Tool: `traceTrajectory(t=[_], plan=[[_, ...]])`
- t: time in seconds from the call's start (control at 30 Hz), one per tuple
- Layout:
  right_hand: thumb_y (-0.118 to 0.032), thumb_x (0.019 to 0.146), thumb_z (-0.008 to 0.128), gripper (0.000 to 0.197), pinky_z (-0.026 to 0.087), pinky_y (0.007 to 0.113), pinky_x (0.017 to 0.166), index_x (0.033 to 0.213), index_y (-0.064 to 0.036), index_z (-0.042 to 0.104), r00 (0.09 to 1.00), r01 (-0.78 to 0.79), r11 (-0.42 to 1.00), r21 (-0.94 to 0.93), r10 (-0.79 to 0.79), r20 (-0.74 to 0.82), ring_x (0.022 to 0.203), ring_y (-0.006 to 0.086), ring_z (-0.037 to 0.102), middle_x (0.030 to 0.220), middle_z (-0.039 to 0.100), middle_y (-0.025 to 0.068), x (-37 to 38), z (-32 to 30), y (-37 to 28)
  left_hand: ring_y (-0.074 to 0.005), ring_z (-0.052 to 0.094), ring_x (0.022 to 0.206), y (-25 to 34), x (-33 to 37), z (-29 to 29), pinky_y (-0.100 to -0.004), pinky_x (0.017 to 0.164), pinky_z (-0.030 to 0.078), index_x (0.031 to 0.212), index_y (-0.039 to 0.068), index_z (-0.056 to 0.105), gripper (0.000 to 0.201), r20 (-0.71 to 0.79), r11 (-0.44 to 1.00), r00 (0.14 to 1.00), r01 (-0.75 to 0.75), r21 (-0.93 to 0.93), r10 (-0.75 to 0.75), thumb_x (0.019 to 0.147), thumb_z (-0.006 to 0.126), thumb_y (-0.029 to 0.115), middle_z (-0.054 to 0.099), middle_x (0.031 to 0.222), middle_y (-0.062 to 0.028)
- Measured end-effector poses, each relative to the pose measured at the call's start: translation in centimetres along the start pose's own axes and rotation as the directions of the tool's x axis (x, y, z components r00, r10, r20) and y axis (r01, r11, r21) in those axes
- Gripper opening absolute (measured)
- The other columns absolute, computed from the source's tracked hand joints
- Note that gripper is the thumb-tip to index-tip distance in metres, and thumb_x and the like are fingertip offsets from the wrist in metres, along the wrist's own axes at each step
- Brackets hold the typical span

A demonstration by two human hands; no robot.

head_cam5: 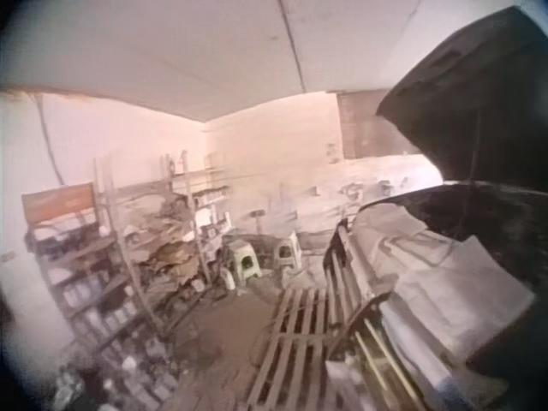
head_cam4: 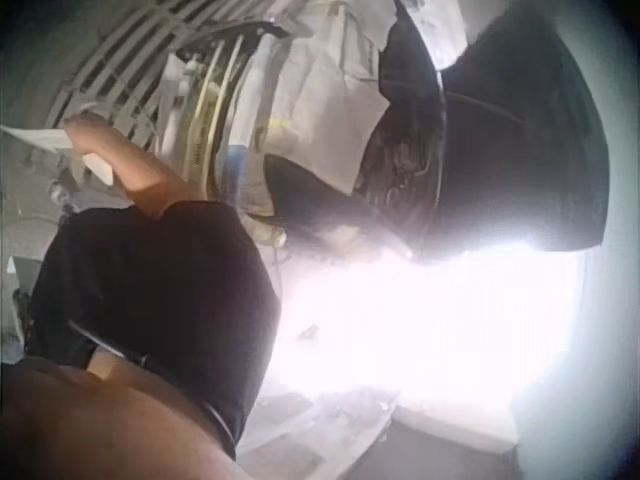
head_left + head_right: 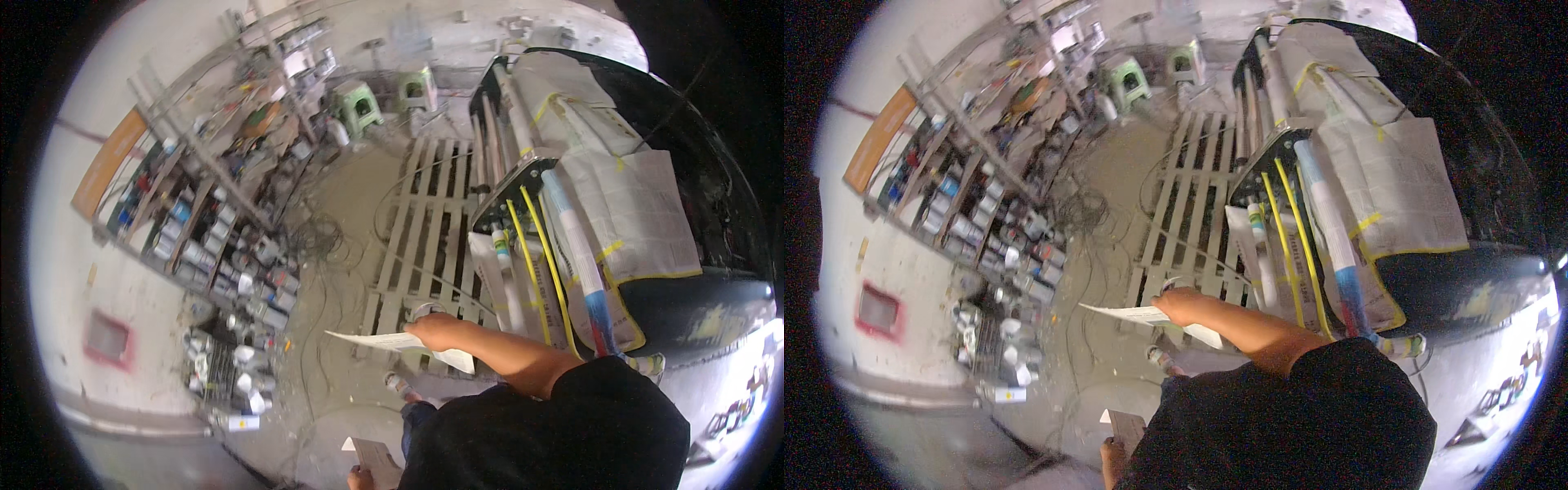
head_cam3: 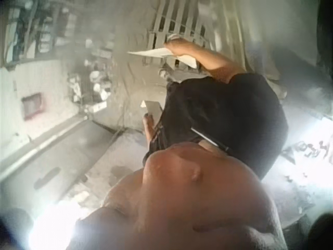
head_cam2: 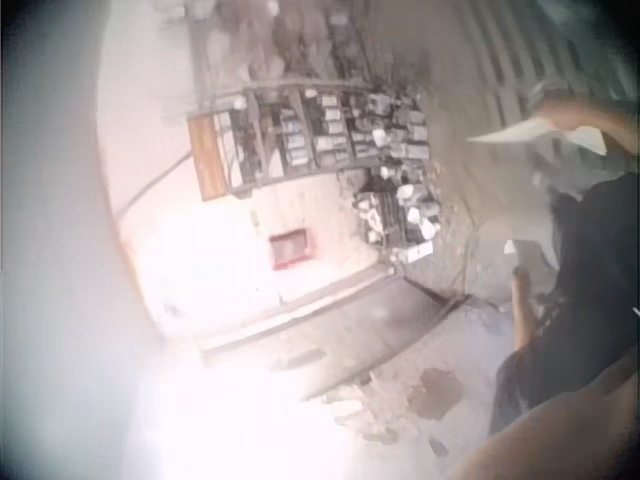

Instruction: The person applies yellow masking tape and newspaper to the front bumper and fender of a dark-colored car in a workshop. They smooth the tape and paper to cover areas around the bumper and wheel arch, preparing the vehicle for painting or bodywork.

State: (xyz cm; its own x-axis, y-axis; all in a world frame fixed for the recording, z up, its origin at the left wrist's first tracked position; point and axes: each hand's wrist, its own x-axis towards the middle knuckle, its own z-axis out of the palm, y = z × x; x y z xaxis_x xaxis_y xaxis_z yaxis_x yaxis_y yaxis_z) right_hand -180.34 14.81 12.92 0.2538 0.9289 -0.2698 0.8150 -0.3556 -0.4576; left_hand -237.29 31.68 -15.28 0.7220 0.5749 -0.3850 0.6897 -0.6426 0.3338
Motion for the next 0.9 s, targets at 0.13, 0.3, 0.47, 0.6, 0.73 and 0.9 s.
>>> traceTrajectory(t=[0.13, 0.3, 0.47, 0.6, 0.73, 0.9], plan=[[-0.002, 0.081, 0.052, 0.026, 0.047, 0.049, 0.08, 0.107, -0.0014, 0.055, 0.983, -0.157, 0.987, 0.024, 0.159, -0.091, 0.099, 0.0395, 0.059, 0.099, 0.062, 0.0234, 4.1, -4.2, 3.3, -0.037, 0.064, 0.069, -0.9, 14.0, -7.4, -0.0445, 0.061, 0.052, 0.091, -0.001, 0.064, 0.022, 0.029, 0.967, 0.98, -0.201, 0.159, 0.199, 0.081, 0.051, 0.014, 0.063, 0.074, -0.022], [-0.008, 0.085, 0.053, 0.041, 0.047, 0.045, 0.086, 0.125, -0.0047, 0.051, 0.923, -0.35, 0.924, 0.153, 0.368, -0.114, 0.105, 0.034, 0.058, 0.113, 0.06, 0.0216, 4.6, -13.3, 7.8, -0.0367, 0.064, 0.074, 1.4, 30.2, -15.9, -0.0462, 0.065, 0.053, 0.085, -0.002, 0.064, 0.024, 0.124, 0.883, 0.91, -0.414, 0.222, 0.396, 0.079, 0.051, 0.017, 0.064, 0.078, -0.0218], [-0.016, 0.085, 0.063, 0.046, 0.044, 0.041, 0.096, 0.128, -0.007, 0.05, 0.817, -0.324, 0.9, 0.292, 0.422, -0.394, 0.112, 0.0279, 0.056, 0.123, 0.057, 0.0154, 0.7, -23.6, 14.3, -0.031, 0.066, 0.078, 0.4, 45.3, -19.7, -0.043, 0.067, 0.054, 0.08, 0.003, 0.067, 0.024, 0.197, 0.769, 0.857, -0.515, 0.379, 0.477, 0.077, 0.055, 0.023, 0.067, 0.084, -0.0166], [-0.023, 0.081, 0.065, 0.049, 0.036, 0.039, 0.105, 0.127, -0.0111, 0.054, 0.46, -0.49, 0.843, 0.221, 0.465, -0.756, 0.121, 0.0321, 0.049, 0.126, 0.056, 0.0176, -4.5, -32.7, 19.7, -0.0284, 0.066, 0.08, 2.6, 54.6, -20.7, -0.0412, 0.069, 0.054, 0.087, 0.006, 0.068, 0.021, 0.432, 0.277, 0.594, -0.751, 0.599, 0.679, 0.076, 0.057, 0.02, 0.068, 0.083, -0.0113], [0.0, 0.078, 0.055, 0.049, 0.044, 0.04, 0.098, 0.125, -0.011, 0.055, -0.103, -0.622, 0.733, 0.275, 0.272, -0.957, 0.114, 0.0325, 0.057, 0.124, 0.058, 0.0174, -12.8, -40.5, 25.2, -0.0285, 0.064, 0.069, 8.5, 58.4, -19.3, -0.0405, 0.061, 0.052, 0.101, 0.005, 0.065, 0.028, 0.285, 0.913, 0.881, -0.405, 0.039, 0.379, 0.086, 0.054, 0.025, 0.068, 0.082, -0.0143], [-0.009, 0.08, 0.058, 0.04, 0.051, 0.042, 0.081, 0.12, -0.0092, 0.055, -0.438, -0.759, 0.509, 0.407, 0.063, -0.897, 0.091, 0.0368, 0.064, 0.102, 0.065, 0.0195, -19.5, -46.3, 31.4, -0.0263, 0.062, 0.064, 17.4, 63.0, -23.8, -0.0389, 0.057, 0.049, 0.113, 0.0, 0.063, 0.039, 0.241, 0.974, 0.946, -0.189, -0.128, 0.216, 0.093, 0.048, 0.031, 0.067, 0.082, -0.0165]])
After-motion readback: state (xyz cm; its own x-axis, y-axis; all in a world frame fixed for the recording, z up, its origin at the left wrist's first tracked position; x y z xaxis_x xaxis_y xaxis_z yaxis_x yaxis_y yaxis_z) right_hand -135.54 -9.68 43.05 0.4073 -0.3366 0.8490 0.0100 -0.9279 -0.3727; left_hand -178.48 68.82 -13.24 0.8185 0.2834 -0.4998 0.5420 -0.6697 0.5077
